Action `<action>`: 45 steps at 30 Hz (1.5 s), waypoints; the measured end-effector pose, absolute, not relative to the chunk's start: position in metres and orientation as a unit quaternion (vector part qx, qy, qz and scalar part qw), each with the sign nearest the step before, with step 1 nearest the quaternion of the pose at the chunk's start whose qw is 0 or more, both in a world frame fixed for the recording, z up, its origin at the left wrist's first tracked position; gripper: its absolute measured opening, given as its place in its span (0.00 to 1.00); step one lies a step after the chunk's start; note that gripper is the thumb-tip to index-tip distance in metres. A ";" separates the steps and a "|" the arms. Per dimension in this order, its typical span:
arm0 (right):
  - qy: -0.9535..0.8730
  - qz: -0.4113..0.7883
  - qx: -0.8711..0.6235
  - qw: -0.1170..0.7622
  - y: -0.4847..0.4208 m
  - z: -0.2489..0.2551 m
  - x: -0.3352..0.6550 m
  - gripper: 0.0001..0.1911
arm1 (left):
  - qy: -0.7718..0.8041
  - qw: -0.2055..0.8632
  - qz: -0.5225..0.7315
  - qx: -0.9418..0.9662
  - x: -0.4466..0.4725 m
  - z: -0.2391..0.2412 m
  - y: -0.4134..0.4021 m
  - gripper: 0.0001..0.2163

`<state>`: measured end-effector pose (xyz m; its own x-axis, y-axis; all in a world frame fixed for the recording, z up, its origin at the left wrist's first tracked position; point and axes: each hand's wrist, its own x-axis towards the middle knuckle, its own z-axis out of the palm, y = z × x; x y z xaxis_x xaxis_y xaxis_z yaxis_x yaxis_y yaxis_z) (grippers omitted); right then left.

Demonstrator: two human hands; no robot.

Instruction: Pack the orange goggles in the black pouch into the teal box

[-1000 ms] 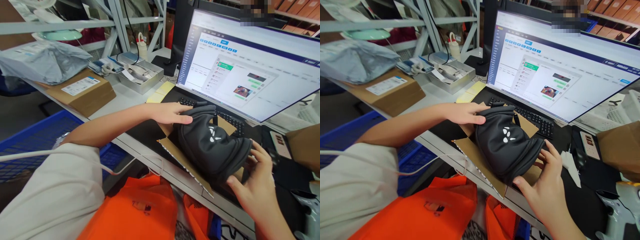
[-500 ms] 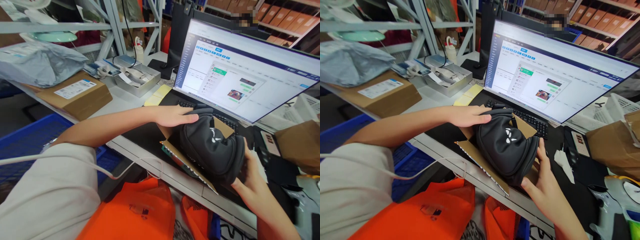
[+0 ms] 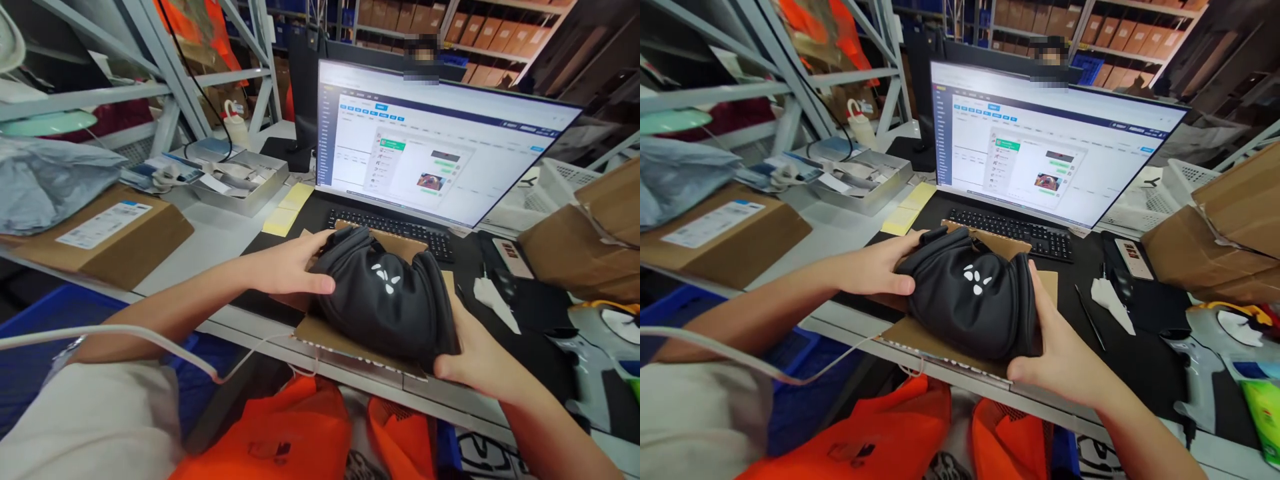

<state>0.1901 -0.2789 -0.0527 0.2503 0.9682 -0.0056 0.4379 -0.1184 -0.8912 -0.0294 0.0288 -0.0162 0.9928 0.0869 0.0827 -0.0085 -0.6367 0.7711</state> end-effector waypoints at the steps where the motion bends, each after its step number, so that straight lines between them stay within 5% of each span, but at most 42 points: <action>1: -0.522 0.330 -0.674 0.406 -0.276 -0.049 0.191 0.75 | 0.020 0.438 0.051 0.897 -0.030 -0.015 0.027 0.53; 13: -0.409 0.534 -0.570 0.472 -0.217 -0.043 0.241 0.39 | 0.070 0.504 0.031 0.860 -0.004 -0.023 0.049 0.49; 17: -0.374 0.498 -0.624 0.472 -0.213 -0.047 0.255 0.30 | 0.087 0.542 0.023 0.836 0.004 -0.040 0.060 0.48; 25: -0.354 0.417 -0.699 0.460 -0.197 -0.034 0.250 0.39 | 0.158 0.595 0.062 0.786 0.012 -0.033 0.046 0.42; 31: -0.368 0.396 -0.676 0.501 -0.179 -0.036 0.267 0.38 | 0.196 0.578 -0.039 0.791 0.003 -0.026 0.041 0.40; 35: -0.422 0.349 -0.728 0.412 -0.171 -0.041 0.270 0.33 | 0.193 0.513 -0.089 0.832 0.000 -0.028 0.043 0.39; 40: -0.464 0.195 -0.828 0.248 -0.169 -0.028 0.259 0.29 | 0.213 0.307 0.006 0.927 -0.006 -0.013 0.039 0.38; 45: -0.472 0.180 -0.827 0.246 -0.205 -0.014 0.246 0.36 | 0.177 0.410 -0.078 0.892 -0.036 0.000 0.023 0.51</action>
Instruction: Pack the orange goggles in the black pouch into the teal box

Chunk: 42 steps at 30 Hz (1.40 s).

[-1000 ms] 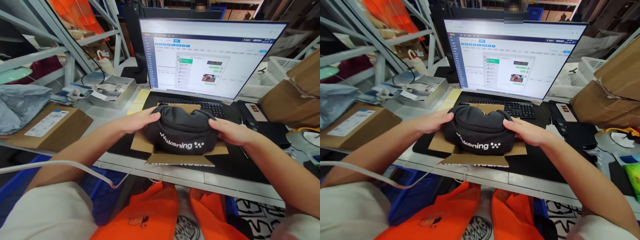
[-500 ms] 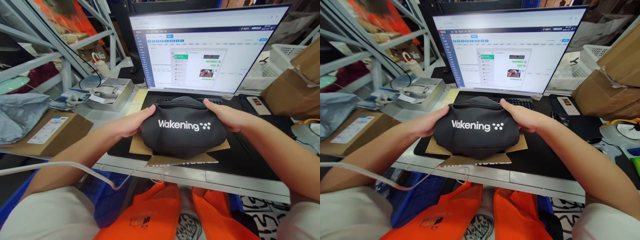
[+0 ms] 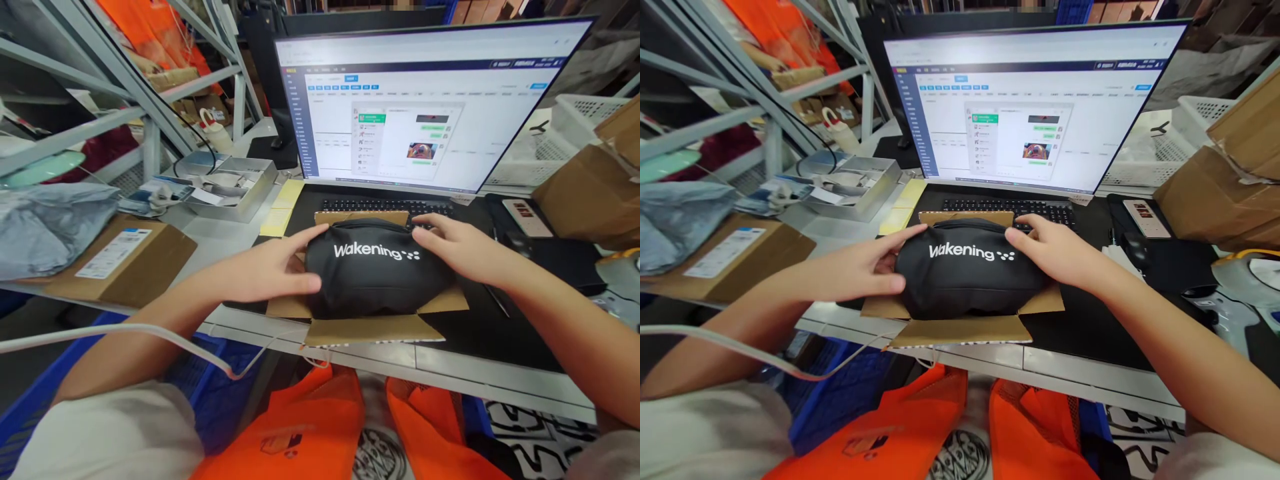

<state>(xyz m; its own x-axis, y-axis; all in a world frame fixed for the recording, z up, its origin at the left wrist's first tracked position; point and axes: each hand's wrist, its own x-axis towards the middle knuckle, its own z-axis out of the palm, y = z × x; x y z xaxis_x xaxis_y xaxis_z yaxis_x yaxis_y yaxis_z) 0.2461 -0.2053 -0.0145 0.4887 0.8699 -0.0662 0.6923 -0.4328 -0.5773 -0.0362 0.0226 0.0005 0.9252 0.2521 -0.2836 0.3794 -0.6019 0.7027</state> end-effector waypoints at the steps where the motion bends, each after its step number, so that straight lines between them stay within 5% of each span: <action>1: -0.484 0.195 -0.816 0.247 -0.214 -0.014 0.242 0.39 | 0.173 0.438 -0.100 0.876 -0.042 0.001 0.018 0.54; 4: -0.511 0.196 -0.802 0.239 -0.235 -0.014 0.228 0.48 | 0.183 0.504 -0.098 0.838 -0.052 -0.002 0.003 0.55; 11: -0.549 0.076 -0.802 0.222 -0.237 -0.019 0.206 0.44 | 0.198 0.542 -0.042 0.816 -0.049 -0.026 -0.010 0.50; 18: -0.583 0.037 -0.797 0.149 -0.226 -0.031 0.205 0.45 | 0.170 0.151 -0.017 0.974 -0.041 -0.026 -0.006 0.48; 21: -0.588 0.046 -0.799 0.118 -0.223 -0.036 0.205 0.45 | 0.137 0.091 0.028 0.986 -0.040 -0.016 -0.003 0.45; 26: -0.610 -0.035 -0.785 0.096 -0.221 -0.027 0.209 0.45 | 0.008 0.147 0.049 0.988 -0.018 0.008 0.001 0.39; 30: -0.694 -0.045 -0.708 0.120 -0.207 -0.014 0.208 0.43 | -0.089 0.143 0.020 0.986 0.015 0.001 0.000 0.46; 35: -0.743 0.002 -0.655 0.139 -0.188 -0.031 0.209 0.52 | -0.091 0.151 -0.004 0.984 0.031 -0.024 0.007 0.49; 42: -0.737 0.007 -0.664 0.124 -0.189 -0.051 0.203 0.52 | -0.084 0.153 -0.022 0.984 0.025 -0.037 0.007 0.48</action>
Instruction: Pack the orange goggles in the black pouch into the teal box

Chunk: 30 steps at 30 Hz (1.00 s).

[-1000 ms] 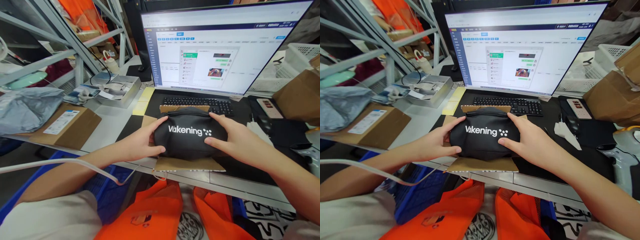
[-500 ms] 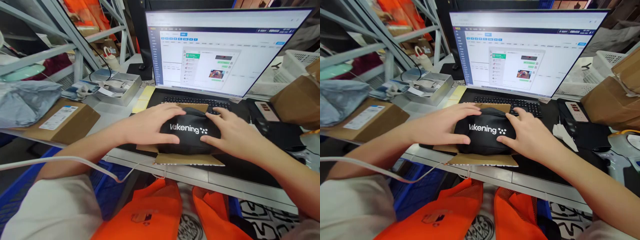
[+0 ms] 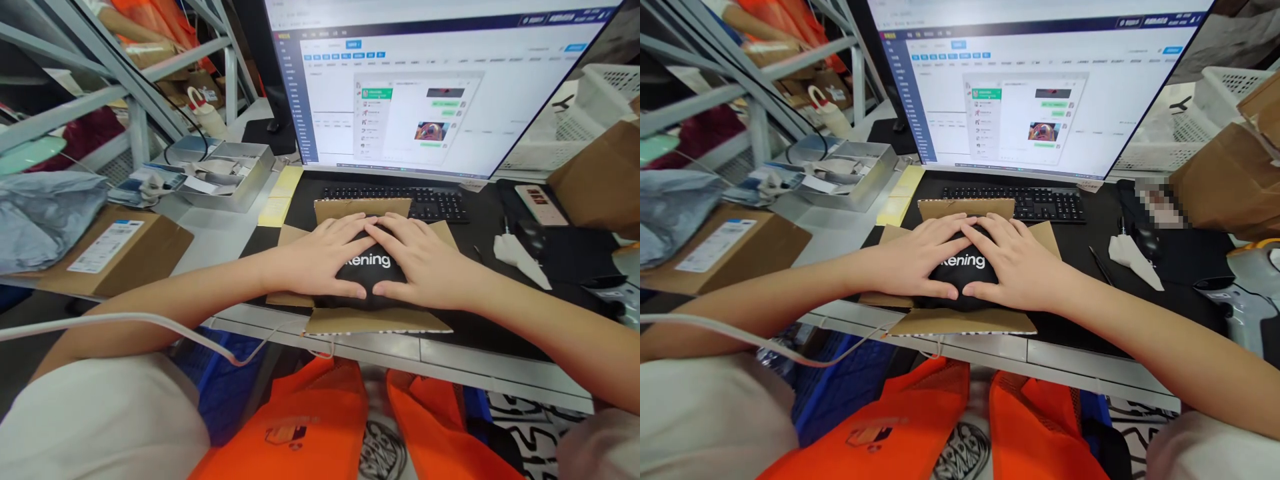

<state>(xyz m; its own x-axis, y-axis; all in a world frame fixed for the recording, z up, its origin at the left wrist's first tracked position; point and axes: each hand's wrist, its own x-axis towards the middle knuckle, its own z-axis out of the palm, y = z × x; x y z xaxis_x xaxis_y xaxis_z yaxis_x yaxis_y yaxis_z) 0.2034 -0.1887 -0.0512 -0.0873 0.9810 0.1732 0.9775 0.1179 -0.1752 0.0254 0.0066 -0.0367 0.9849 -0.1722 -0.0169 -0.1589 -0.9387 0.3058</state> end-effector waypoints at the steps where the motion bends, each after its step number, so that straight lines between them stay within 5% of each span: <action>1: -0.735 0.010 -0.667 0.120 -0.188 -0.053 0.202 0.52 | -0.079 0.152 -0.030 0.985 0.025 -0.039 0.006 0.47; 16: -0.714 0.029 -0.694 0.090 -0.184 -0.086 0.193 0.49 | -0.055 0.107 -0.112 0.986 0.034 -0.062 -0.005 0.44; 23: -0.686 0.117 -0.698 0.166 -0.189 -0.057 0.219 0.42 | 0.004 0.288 -0.029 0.957 0.028 -0.026 0.043 0.31; 30: -0.699 0.091 -0.700 0.115 -0.191 -0.061 0.220 0.58 | 0.016 0.168 -0.134 0.977 0.016 -0.015 0.028 0.44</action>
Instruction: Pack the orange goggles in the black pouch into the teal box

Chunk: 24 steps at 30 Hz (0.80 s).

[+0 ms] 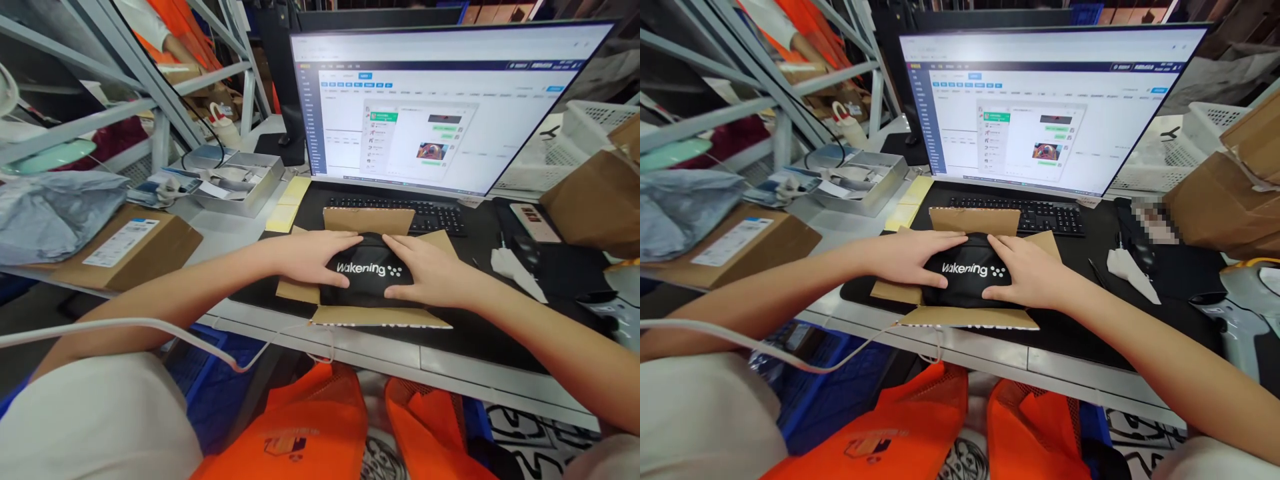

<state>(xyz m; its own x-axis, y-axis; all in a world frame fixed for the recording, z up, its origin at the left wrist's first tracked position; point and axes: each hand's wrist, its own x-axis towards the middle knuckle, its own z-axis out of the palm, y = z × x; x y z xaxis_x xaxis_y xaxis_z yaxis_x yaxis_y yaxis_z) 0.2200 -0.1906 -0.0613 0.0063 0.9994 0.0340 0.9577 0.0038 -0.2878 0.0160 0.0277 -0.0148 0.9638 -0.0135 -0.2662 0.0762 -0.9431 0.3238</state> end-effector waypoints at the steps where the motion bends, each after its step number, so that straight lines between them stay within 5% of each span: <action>1: -0.702 0.097 -0.697 0.115 -0.189 -0.063 0.219 0.60 | 0.013 0.161 -0.146 0.976 0.018 -0.016 0.023 0.46; 6: -0.694 0.144 -0.700 0.093 -0.180 -0.058 0.221 0.62 | -0.003 0.158 -0.177 0.971 0.038 -0.023 0.021 0.56; 13: -0.692 0.194 -0.695 0.030 -0.159 -0.052 0.225 0.61 | -0.020 0.206 -0.189 0.960 0.056 -0.036 0.029 0.45; 24: -0.715 0.115 -0.686 0.069 -0.186 -0.060 0.212 0.64 | -0.037 0.180 -0.135 0.974 0.037 -0.031 0.005 0.51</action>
<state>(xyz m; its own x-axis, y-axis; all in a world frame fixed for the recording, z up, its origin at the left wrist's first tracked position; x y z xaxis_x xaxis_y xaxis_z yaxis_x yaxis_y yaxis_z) 0.2125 -0.1861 -0.0603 -0.0483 0.9970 -0.0598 0.9655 0.0313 -0.2585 0.0370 0.0045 -0.0307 0.9607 -0.1217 -0.2496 -0.0243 -0.9322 0.3611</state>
